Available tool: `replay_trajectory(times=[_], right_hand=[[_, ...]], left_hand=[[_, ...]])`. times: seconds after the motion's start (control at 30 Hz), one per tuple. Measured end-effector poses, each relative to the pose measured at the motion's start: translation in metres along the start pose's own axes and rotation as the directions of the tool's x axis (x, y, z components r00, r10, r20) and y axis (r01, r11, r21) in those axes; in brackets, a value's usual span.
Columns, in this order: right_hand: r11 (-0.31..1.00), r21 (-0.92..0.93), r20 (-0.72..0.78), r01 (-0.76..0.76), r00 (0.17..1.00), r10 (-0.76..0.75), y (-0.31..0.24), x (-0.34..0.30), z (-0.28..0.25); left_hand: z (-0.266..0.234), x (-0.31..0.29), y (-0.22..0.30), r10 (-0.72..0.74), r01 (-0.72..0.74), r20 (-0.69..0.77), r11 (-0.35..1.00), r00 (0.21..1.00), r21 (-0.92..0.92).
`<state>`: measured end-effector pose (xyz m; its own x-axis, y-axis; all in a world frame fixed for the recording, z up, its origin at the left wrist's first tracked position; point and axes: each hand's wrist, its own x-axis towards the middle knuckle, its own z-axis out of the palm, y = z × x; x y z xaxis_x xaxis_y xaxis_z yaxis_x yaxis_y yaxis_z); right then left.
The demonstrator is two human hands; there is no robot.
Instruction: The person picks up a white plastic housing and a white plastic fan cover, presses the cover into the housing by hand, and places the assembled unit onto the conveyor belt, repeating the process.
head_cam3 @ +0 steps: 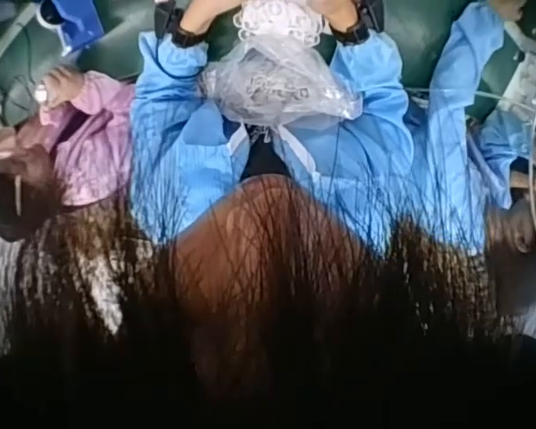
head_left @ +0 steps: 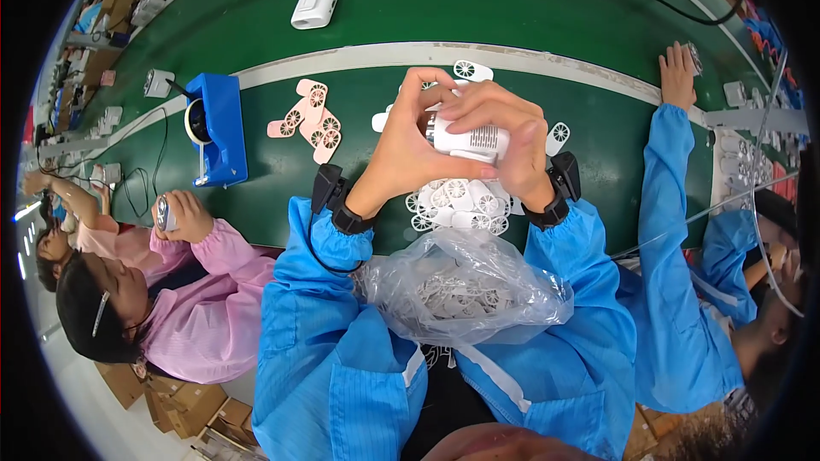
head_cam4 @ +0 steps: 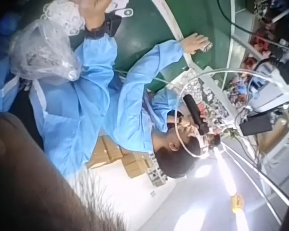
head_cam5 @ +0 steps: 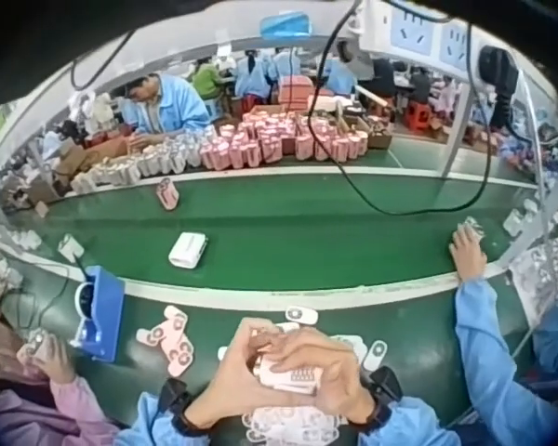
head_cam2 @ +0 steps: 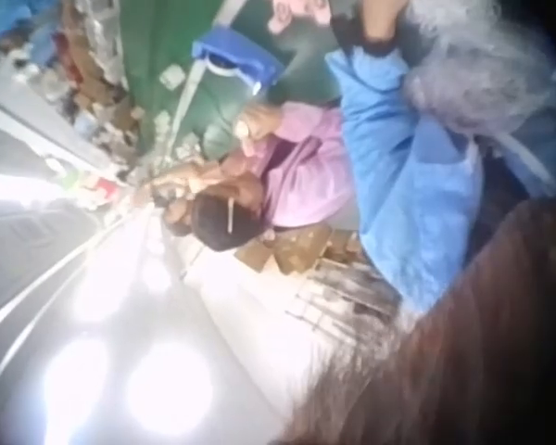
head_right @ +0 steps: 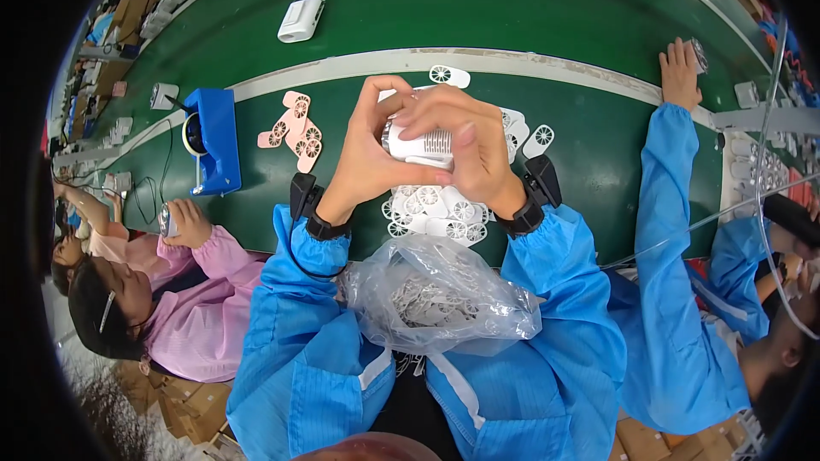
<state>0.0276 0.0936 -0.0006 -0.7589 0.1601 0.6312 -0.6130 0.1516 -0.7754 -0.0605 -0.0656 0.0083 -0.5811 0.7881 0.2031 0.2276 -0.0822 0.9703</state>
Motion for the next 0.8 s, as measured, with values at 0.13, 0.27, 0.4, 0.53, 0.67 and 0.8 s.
replay_trajectory(times=[0.13,0.27,0.4,0.53,0.67,0.8], right_hand=[[0.989,-0.140,-0.101,-0.046,0.994,0.032,-0.008,-0.006,0.000],[0.980,-0.168,-0.106,-0.106,0.990,0.089,-0.009,-0.006,-0.004],[0.957,-0.289,-0.068,-0.040,0.997,0.021,-0.012,0.004,-0.005],[0.989,-0.148,0.171,-0.015,0.985,0.040,-0.007,0.008,-0.005],[0.985,-0.167,0.148,-0.039,0.987,0.064,-0.009,0.002,-0.003],[0.989,-0.112,0.055,-0.095,0.993,0.101,-0.013,0.002,0.012]], left_hand=[[0.007,-0.001,0.001,-0.177,0.161,-0.046,0.958,0.983,-0.239],[0.008,-0.002,0.004,-0.294,0.286,0.018,0.911,0.956,-0.296],[0.006,-0.003,0.003,-0.331,0.340,0.081,0.903,0.940,-0.264],[0.002,-0.004,-0.003,-0.248,0.261,0.092,0.947,0.964,-0.189],[0.008,-0.003,-0.003,-0.242,0.256,0.087,0.939,0.966,-0.229],[0.011,-0.009,-0.007,-0.160,0.129,-0.039,0.898,0.986,-0.420]])
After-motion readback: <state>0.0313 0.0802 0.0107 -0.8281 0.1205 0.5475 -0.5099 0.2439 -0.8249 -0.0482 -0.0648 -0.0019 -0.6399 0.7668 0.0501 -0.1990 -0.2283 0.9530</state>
